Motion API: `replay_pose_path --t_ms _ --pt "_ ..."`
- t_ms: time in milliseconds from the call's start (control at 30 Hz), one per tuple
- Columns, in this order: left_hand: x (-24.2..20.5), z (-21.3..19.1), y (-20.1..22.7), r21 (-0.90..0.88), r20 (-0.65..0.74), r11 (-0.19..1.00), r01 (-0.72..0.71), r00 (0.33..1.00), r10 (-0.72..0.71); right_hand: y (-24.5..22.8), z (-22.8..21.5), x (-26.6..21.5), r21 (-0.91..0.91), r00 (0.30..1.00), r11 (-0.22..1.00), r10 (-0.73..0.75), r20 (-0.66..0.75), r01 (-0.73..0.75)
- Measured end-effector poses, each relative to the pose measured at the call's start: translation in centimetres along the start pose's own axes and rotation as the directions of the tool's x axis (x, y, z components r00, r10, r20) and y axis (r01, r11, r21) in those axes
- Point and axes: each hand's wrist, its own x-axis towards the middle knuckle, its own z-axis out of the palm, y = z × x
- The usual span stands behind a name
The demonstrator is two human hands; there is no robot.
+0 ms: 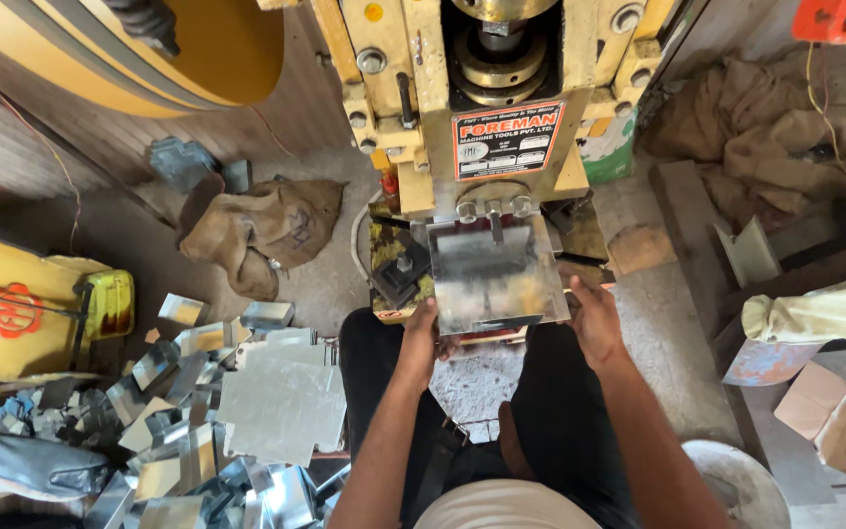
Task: The person sits on the floor and repeatedly places rectangular metal sheets into a yellow Foreman press machine. They align the sheets, operate the press to cut or shape them, and then remove the processed pieces, placing them into a pile on the floor.
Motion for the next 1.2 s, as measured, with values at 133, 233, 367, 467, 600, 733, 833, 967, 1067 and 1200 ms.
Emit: replay_pose_path --t_ms 133,233,367,467,600,733,833,967,1067,1200 --pt "0.4 -0.4 -0.2 -0.033 0.024 0.999 0.023 0.999 -0.022 1.5 -1.6 1.1 0.028 0.999 0.999 -0.036 0.015 0.036" --pt "0.4 -1.1 -0.2 0.003 0.045 1.000 -0.007 0.999 0.007 0.9 -1.3 0.8 0.063 0.997 0.996 -0.065 0.047 0.062" --pt "0.4 -1.6 -0.7 0.043 0.124 0.995 -0.086 0.989 0.080 -1.6 1.0 1.9 0.223 0.996 0.971 0.076 0.046 -0.085" --pt "1.5 -1.0 -2.2 -0.076 0.191 0.996 -0.045 0.980 0.059 -1.9 1.9 3.4 0.273 0.970 0.937 0.175 0.167 -0.216" --pt "0.8 0.8 -1.5 0.098 0.265 0.990 -0.102 0.961 0.072 -1.4 2.3 2.8 0.153 0.995 0.988 -0.042 0.091 0.028" --pt "-1.5 2.1 -0.4 0.117 0.342 0.991 -0.063 0.939 0.020 -0.9 4.6 -2.5 0.180 0.951 0.936 -0.309 0.010 0.302" --pt "-0.6 1.9 -1.2 0.105 0.228 0.989 -0.101 0.971 0.075 0.1 4.8 -4.2 0.065 0.963 0.996 0.034 0.268 -0.054" --pt "1.7 0.8 -1.6 0.099 0.051 0.987 -0.130 0.991 0.125 3.8 5.2 -3.3 -0.034 0.987 0.998 0.057 0.149 -0.052" --pt "3.3 0.1 -1.1 0.049 0.126 0.982 -0.180 0.977 0.173 6.4 4.8 -1.7 -0.041 0.995 0.999 0.001 0.103 0.004" --pt "2.1 0.0 0.0 0.081 0.172 0.986 -0.148 0.976 0.133 7.5 5.3 -0.5 -0.040 0.997 0.997 -0.059 0.044 0.061"
